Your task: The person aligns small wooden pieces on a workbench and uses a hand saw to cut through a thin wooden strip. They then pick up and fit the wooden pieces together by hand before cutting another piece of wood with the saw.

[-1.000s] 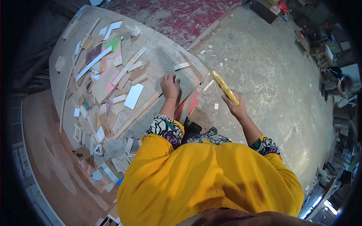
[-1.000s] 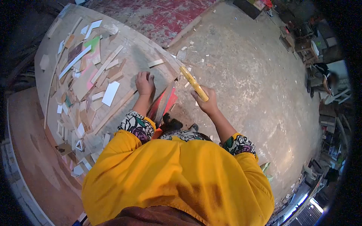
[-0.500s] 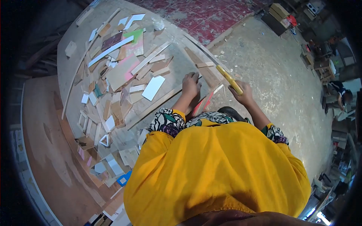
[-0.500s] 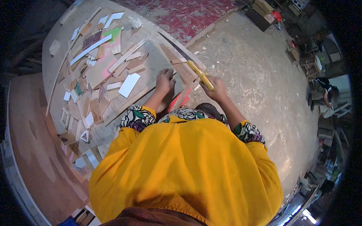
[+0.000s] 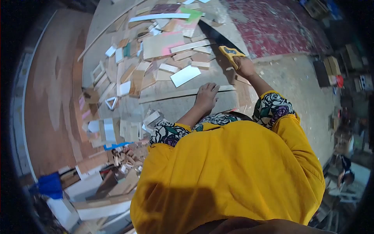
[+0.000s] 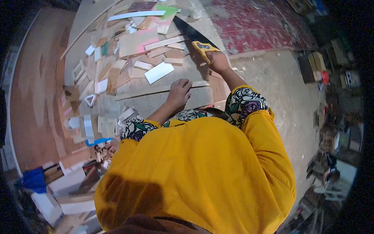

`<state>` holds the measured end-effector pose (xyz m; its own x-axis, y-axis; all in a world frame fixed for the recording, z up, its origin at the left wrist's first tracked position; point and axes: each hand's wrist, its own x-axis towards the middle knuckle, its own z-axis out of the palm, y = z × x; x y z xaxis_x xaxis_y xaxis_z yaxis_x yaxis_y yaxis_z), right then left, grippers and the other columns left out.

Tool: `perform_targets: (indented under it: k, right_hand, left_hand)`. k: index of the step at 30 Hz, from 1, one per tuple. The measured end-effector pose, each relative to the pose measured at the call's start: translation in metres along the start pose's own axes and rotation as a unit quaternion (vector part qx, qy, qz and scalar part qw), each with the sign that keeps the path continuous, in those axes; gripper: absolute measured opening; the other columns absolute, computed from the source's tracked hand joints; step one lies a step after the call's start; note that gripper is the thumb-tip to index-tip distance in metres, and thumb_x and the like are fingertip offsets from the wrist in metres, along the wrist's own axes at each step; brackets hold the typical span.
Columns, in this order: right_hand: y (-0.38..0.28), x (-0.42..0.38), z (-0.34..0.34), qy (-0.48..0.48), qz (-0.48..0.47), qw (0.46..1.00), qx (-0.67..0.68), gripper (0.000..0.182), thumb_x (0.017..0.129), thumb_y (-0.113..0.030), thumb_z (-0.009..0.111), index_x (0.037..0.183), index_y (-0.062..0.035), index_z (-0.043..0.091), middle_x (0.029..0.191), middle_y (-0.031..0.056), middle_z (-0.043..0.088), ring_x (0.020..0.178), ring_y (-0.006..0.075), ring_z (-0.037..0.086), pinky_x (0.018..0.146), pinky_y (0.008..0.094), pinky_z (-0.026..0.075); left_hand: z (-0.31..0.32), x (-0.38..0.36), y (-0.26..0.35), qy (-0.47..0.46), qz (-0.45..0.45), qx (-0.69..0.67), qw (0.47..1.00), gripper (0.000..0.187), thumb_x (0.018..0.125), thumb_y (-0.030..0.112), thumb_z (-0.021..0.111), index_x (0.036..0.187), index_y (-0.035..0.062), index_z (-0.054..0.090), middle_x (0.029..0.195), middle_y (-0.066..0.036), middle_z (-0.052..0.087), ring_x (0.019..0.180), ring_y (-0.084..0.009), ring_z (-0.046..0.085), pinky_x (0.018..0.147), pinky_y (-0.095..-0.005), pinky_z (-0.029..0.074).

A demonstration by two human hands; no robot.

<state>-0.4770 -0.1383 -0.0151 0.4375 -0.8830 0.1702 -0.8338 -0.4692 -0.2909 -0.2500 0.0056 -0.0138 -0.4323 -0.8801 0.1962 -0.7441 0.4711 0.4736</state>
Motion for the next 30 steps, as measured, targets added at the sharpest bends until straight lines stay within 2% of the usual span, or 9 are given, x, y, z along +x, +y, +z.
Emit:
perform_targets:
  k: [3,4,7,9,12,19,23,25,30]
  right_hand:
    - [-0.004,0.022,0.015,0.026,-0.099,0.993,0.050,0.018,0.073,-0.018,0.061,0.086,-0.0063,0.054,0.091,0.0208,0.059,0.085,0.0367,0.057,0.071,0.0441,0.046]
    - [-0.012,0.030,0.011,-0.068,-0.079,0.993,0.060,0.025,0.070,-0.016,0.064,0.091,-0.0053,0.055,0.095,0.0232,0.056,0.089,0.0375,0.056,0.076,0.0427,0.045]
    - [-0.023,0.037,-0.016,-0.060,-0.134,0.983,0.111,0.030,0.069,-0.019,0.065,0.095,-0.0061,0.057,0.093,0.0209,0.056,0.087,0.0369,0.056,0.077,0.0414,0.046]
    - [-0.004,0.026,-0.021,-0.050,-0.107,0.989,0.088,0.039,0.066,-0.024,0.069,0.099,-0.0066,0.060,0.096,0.0191,0.057,0.087,0.0355,0.057,0.076,0.0409,0.046]
    - [0.013,-0.017,-0.037,-0.204,0.089,0.975,0.004,0.055,0.057,-0.039,0.075,0.102,-0.0112,0.062,0.101,0.0162,0.058,0.094,0.0322,0.057,0.075,0.0421,0.048]
    - [0.015,-0.087,-0.010,-0.050,0.044,0.989,0.129,0.021,0.064,-0.017,0.068,0.083,-0.0110,0.061,0.083,0.0109,0.057,0.081,0.0304,0.057,0.068,0.0390,0.048]
    - [-0.010,-0.089,-0.013,-0.039,0.030,0.981,0.190,0.024,0.068,-0.013,0.067,0.091,-0.0091,0.064,0.084,0.0095,0.058,0.081,0.0287,0.057,0.069,0.0370,0.047]
    - [-0.030,-0.082,-0.013,-0.026,-0.060,0.984,0.163,0.019,0.068,-0.010,0.065,0.087,-0.0100,0.065,0.082,0.0079,0.059,0.080,0.0281,0.057,0.069,0.0363,0.047]
    - [-0.048,-0.077,0.010,-0.065,-0.060,0.991,0.098,0.022,0.067,-0.013,0.066,0.089,-0.0123,0.065,0.085,0.0093,0.060,0.083,0.0278,0.057,0.071,0.0369,0.047]
  left_hand:
    - [0.002,-0.003,-0.003,-0.007,-0.037,0.006,0.999,0.047,0.070,0.015,0.066,0.115,0.0074,0.054,0.114,-0.012,0.051,0.111,-0.0289,0.045,0.094,-0.0416,0.035]
    - [0.004,-0.002,-0.004,-0.007,-0.046,-0.001,0.999,0.045,0.070,0.016,0.066,0.114,0.0075,0.055,0.113,-0.011,0.052,0.110,-0.0287,0.046,0.093,-0.0413,0.035]
    - [0.007,0.003,-0.007,0.024,-0.055,-0.031,0.998,0.041,0.066,0.014,0.068,0.105,0.0058,0.060,0.104,-0.013,0.056,0.102,-0.0316,0.050,0.089,-0.0410,0.039]
    - [0.006,0.007,-0.005,0.033,-0.051,-0.039,0.997,0.034,0.067,0.013,0.068,0.100,0.0067,0.062,0.100,-0.012,0.057,0.097,-0.0313,0.051,0.085,-0.0407,0.041]
    - [0.009,0.012,-0.007,0.046,-0.074,-0.035,0.996,0.028,0.067,0.013,0.068,0.094,0.0060,0.064,0.095,-0.011,0.057,0.092,-0.0293,0.052,0.080,-0.0391,0.042]
    - [0.015,0.014,-0.012,0.056,-0.075,-0.029,0.995,0.026,0.068,0.018,0.067,0.093,0.0087,0.065,0.093,-0.007,0.058,0.092,-0.0278,0.052,0.080,-0.0390,0.042]
    - [0.012,0.013,-0.011,0.057,-0.083,-0.069,0.992,0.027,0.068,0.018,0.065,0.093,0.0089,0.065,0.093,-0.008,0.058,0.091,-0.0294,0.052,0.081,-0.0398,0.041]
    - [0.009,0.014,-0.010,0.052,-0.081,-0.070,0.993,0.028,0.068,0.018,0.066,0.094,0.0076,0.065,0.093,-0.011,0.058,0.091,-0.0306,0.051,0.081,-0.0401,0.041]
    - [0.009,0.015,-0.011,0.040,-0.078,-0.063,0.994,0.031,0.068,0.020,0.067,0.096,0.0071,0.065,0.096,-0.013,0.058,0.094,-0.0317,0.052,0.083,-0.0404,0.042]
